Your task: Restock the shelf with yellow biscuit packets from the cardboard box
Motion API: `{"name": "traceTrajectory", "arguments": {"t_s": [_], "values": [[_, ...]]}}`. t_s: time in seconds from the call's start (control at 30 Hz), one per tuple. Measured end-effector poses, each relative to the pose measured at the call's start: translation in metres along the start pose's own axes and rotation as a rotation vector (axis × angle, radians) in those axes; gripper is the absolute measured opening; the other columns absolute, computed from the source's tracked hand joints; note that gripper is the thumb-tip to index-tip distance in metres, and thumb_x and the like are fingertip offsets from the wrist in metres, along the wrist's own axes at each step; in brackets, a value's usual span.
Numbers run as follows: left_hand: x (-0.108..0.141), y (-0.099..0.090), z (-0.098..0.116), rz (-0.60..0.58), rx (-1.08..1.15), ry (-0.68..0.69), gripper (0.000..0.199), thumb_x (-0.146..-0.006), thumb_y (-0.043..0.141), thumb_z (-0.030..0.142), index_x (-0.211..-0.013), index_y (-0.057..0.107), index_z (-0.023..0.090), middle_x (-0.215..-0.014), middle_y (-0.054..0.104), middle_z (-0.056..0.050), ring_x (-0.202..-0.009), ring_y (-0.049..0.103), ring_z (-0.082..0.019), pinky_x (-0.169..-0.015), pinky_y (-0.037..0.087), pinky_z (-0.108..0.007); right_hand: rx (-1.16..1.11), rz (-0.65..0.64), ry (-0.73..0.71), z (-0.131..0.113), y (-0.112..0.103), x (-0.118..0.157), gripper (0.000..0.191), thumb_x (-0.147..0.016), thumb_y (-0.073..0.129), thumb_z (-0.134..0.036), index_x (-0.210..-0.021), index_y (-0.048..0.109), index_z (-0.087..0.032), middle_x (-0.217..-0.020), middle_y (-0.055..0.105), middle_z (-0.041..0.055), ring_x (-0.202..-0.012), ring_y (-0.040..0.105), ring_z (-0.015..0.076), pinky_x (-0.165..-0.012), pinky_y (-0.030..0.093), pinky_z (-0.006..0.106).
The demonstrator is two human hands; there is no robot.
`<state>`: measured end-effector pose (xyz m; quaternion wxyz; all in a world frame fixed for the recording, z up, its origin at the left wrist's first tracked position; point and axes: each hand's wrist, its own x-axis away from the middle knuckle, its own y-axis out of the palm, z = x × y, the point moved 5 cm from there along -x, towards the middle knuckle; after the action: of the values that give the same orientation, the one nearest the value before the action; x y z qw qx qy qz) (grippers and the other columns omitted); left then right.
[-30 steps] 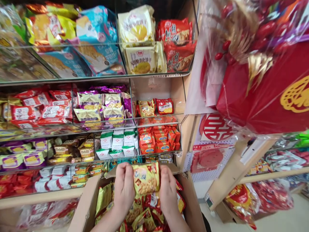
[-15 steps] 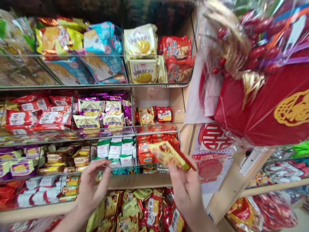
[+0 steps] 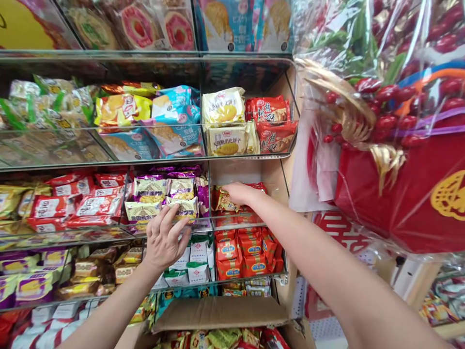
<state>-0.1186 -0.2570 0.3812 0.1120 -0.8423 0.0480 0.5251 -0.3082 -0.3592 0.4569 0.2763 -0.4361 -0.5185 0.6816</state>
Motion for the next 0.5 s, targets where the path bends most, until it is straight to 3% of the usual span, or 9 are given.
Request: {"name": "traceTrajectory", "arguments": {"t_s": [0.07,0.17,0.5], "values": [[0.0,-0.001,-0.001,0.006,0.004,0.008,0.042,-0.068,0.064,0.025,-0.109,0.054,0.025,-0.122,0.058,-0.014,-0.123,0.041,-0.026,-0.095,0.033,-0.04,0.033,-0.023,0.009,-0.003,0.007,-0.005,0.042,-0.073,0.06,-0.02,-0.114,0.055,-0.019,-0.115,0.057,0.0112,-0.107,0.05,0.0254,-0.082,0.041,0.03],[-0.001,-0.001,0.0,0.012,0.004,0.014,0.044,-0.066,0.066,0.024,-0.109,0.054,0.025,-0.12,0.059,-0.014,-0.121,0.044,-0.027,-0.095,0.033,-0.04,0.064,-0.064,0.037,-0.006,0.016,-0.007,0.063,-0.061,0.072,-0.026,-0.119,0.05,-0.014,-0.119,0.051,0.0166,-0.111,0.045,0.0319,-0.084,0.041,0.036],[-0.002,0.002,0.003,0.044,0.016,-0.035,0.04,-0.065,0.066,0.025,-0.103,0.056,0.025,-0.12,0.059,-0.012,-0.116,0.048,-0.027,-0.093,0.034,-0.04,0.036,-0.115,0.116,-0.002,0.027,-0.014,0.085,-0.064,0.071,-0.028,-0.136,0.027,-0.02,-0.131,0.042,0.0161,-0.12,0.035,0.0338,-0.091,0.037,0.046]]}}
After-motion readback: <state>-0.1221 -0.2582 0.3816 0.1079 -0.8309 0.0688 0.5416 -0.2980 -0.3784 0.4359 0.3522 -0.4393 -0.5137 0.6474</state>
